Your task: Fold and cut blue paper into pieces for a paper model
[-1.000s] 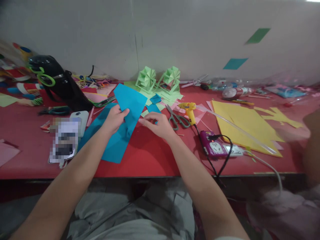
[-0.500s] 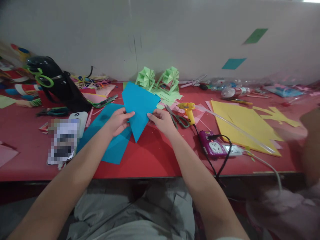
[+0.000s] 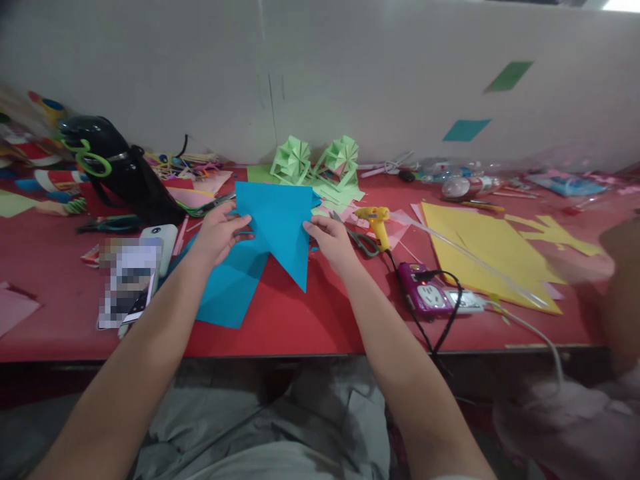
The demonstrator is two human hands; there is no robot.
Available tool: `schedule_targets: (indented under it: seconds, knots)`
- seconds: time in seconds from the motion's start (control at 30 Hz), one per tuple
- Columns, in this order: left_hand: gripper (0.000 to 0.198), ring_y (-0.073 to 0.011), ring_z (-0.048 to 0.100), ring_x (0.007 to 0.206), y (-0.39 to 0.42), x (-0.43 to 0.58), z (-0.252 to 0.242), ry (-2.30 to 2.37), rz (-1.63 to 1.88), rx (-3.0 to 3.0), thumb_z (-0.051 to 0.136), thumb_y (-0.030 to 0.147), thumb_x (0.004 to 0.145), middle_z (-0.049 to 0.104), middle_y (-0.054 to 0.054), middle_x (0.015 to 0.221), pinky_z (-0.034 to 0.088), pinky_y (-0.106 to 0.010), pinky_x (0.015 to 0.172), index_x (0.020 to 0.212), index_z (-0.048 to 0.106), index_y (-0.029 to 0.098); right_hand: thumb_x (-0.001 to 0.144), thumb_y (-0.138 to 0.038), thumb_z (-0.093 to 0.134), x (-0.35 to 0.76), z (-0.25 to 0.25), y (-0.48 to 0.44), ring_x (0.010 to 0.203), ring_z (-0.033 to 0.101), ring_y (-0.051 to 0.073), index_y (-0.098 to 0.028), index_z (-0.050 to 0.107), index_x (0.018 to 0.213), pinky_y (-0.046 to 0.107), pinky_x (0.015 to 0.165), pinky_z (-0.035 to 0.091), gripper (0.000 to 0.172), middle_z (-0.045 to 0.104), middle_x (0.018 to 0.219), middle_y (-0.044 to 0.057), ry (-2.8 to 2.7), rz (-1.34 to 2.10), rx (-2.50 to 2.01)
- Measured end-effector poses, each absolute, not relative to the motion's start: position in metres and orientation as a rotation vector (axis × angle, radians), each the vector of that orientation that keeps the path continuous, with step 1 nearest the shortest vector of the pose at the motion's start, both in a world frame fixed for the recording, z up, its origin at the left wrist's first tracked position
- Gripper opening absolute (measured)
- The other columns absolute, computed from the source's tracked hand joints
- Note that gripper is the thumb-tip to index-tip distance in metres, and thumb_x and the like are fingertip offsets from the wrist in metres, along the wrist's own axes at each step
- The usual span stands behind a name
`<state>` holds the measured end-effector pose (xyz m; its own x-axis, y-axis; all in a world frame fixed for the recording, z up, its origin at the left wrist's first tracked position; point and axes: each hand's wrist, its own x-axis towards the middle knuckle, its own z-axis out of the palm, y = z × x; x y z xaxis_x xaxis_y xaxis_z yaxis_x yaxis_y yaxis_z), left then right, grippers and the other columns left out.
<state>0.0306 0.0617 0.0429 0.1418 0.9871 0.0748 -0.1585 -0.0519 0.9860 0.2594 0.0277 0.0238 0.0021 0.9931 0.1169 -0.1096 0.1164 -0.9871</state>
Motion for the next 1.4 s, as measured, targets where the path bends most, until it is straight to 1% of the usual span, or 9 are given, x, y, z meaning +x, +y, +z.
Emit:
schedule_targets:
  seconds: [0.13,0.27,0.43,0.57,0.7,0.8,1.03,1.23,1.4]
  knots:
    - [0.037,-0.0146,0.062,0.064,0.062,0.030,0.040,0.919,1.208,1.314,0.073,0.021,0.065,0.067,-0.002,0.080,0.052,-0.026,0.054,0.101,0.064,0.019,0.063,-0.039,0.078,0.259,0.023,0.029,0.057,0.050,0.010,-0.021,0.062,0.077,0.025,0.055,0.042,0.028,0.054,0.065,-0.004,-1.103,1.164,-1.066]
    - [0.025,-0.0163,0.063,0.074,0.057,0.028,0.044,0.829,1.145,1.372,0.071,0.016,0.061,0.070,-0.006,0.098,0.049,-0.025,0.055,0.086,0.067,0.019,0.061,-0.033,0.076,0.264,0.021,0.034,0.060,0.054,0.012,-0.022,0.065,0.081,0.027,0.059,0.044,0.026,0.057,0.067,-0.004,-1.024,1.133,-1.112]
    - [0.020,-0.0323,0.061,0.108,0.041,0.021,0.062,0.622,0.825,1.391,0.067,0.035,0.068,0.063,-0.012,0.128,0.052,-0.033,0.068,0.080,0.072,0.019,0.063,-0.031,0.068,0.271,0.029,0.033,0.069,0.058,0.016,-0.022,0.069,0.072,0.030,0.067,0.046,0.013,0.064,0.069,-0.002,-1.158,1.016,-1.250]
    - [0.040,-0.0327,0.064,0.103,0.040,0.019,0.061,0.677,0.695,1.336,0.061,0.057,0.078,0.070,-0.015,0.111,0.053,-0.037,0.073,0.070,0.070,0.019,0.065,-0.031,0.066,0.267,0.038,0.022,0.069,0.058,0.017,-0.021,0.071,0.069,0.031,0.069,0.046,0.012,0.067,0.069,-0.001,-1.369,1.175,-1.229]
    - [0.029,-0.0260,0.066,0.084,0.045,0.029,0.049,0.892,0.732,1.373,0.076,0.048,0.071,0.072,-0.009,0.089,0.051,-0.031,0.067,0.078,0.073,0.020,0.066,-0.033,0.069,0.259,0.036,0.016,0.059,0.051,0.012,-0.021,0.070,0.068,0.026,0.060,0.041,0.012,0.063,0.064,-0.004,-1.447,1.277,-1.223]
    - [0.030,-0.0193,0.063,0.068,0.043,0.041,0.043,0.822,0.596,1.419,0.075,0.048,0.073,0.069,-0.005,0.078,0.048,-0.028,0.058,0.083,0.072,0.020,0.068,-0.032,0.067,0.256,0.031,0.018,0.066,0.056,0.014,-0.021,0.073,0.073,0.026,0.062,0.043,0.014,0.068,0.073,-0.002,-1.548,1.293,-1.106]
    - [0.036,-0.0201,0.066,0.074,0.045,0.049,0.033,0.859,0.671,1.388,0.079,0.041,0.071,0.073,-0.008,0.087,0.052,-0.032,0.068,0.099,0.072,0.020,0.074,-0.035,0.068,0.253,0.033,0.017,0.049,0.047,0.009,-0.022,0.071,0.110,0.023,0.048,0.038,0.038,0.063,0.061,-0.004,-1.494,1.318,-1.099]
    - [0.026,-0.0188,0.064,0.080,0.057,0.040,0.032,1.000,1.014,1.451,0.076,0.041,0.071,0.072,-0.004,0.085,0.049,-0.030,0.074,0.084,0.072,0.019,0.071,-0.047,0.077,0.255,0.036,0.017,0.072,0.066,0.016,-0.020,0.074,0.093,0.027,0.061,0.052,0.035,0.072,0.081,0.003,-1.263,1.365,-1.137]
    - [0.022,-0.0148,0.057,0.068,0.060,0.039,0.035,1.137,1.153,1.360,0.072,0.037,0.073,0.065,0.000,0.073,0.044,-0.026,0.065,0.082,0.067,0.017,0.060,-0.041,0.086,0.260,0.027,0.022,0.064,0.064,0.013,-0.018,0.072,0.083,0.026,0.060,0.054,0.035,0.071,0.076,0.003,-1.225,1.358,-1.099]
